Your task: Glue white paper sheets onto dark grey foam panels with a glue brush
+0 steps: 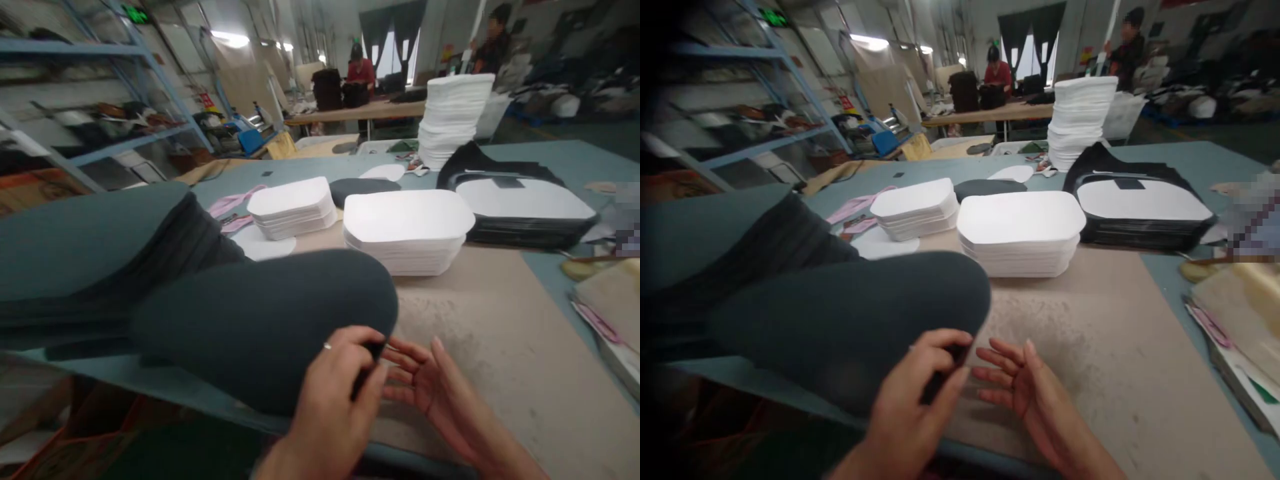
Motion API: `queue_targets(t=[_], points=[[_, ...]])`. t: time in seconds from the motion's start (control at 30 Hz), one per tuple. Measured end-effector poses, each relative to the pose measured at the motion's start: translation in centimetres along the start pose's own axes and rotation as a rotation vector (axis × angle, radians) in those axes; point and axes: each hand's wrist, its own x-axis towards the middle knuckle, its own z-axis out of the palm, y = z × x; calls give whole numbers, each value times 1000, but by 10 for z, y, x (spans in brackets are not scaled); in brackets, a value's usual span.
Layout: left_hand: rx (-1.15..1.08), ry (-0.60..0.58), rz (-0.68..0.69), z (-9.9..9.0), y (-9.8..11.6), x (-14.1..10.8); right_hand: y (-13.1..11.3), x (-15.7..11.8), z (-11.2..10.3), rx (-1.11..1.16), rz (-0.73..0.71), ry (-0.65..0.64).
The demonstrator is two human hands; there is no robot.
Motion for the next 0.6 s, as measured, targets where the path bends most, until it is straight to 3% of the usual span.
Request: queue_targets(t=[0.1,0.2,0.33,0.43,0.5,0.6], points=[[-227,-389,-11,65,0,-23,-14,-13,-31,-211,3,218],[-141,-613,4,85,-6,-37,-17,-17,-65,-467,20,435],[191,-649,52,85,-24,-44,-19,-13,-97,-558,-12,518],[377,-653,142,93,-42,-44,-25,-18,-111,-887,-135,641],[447,-639,245,100,-52,-43,-33,-36,-120,-1190,-229,737],[505,-575,408,108,-68,-39,-52,-84,-137,-1600,-289,824]])
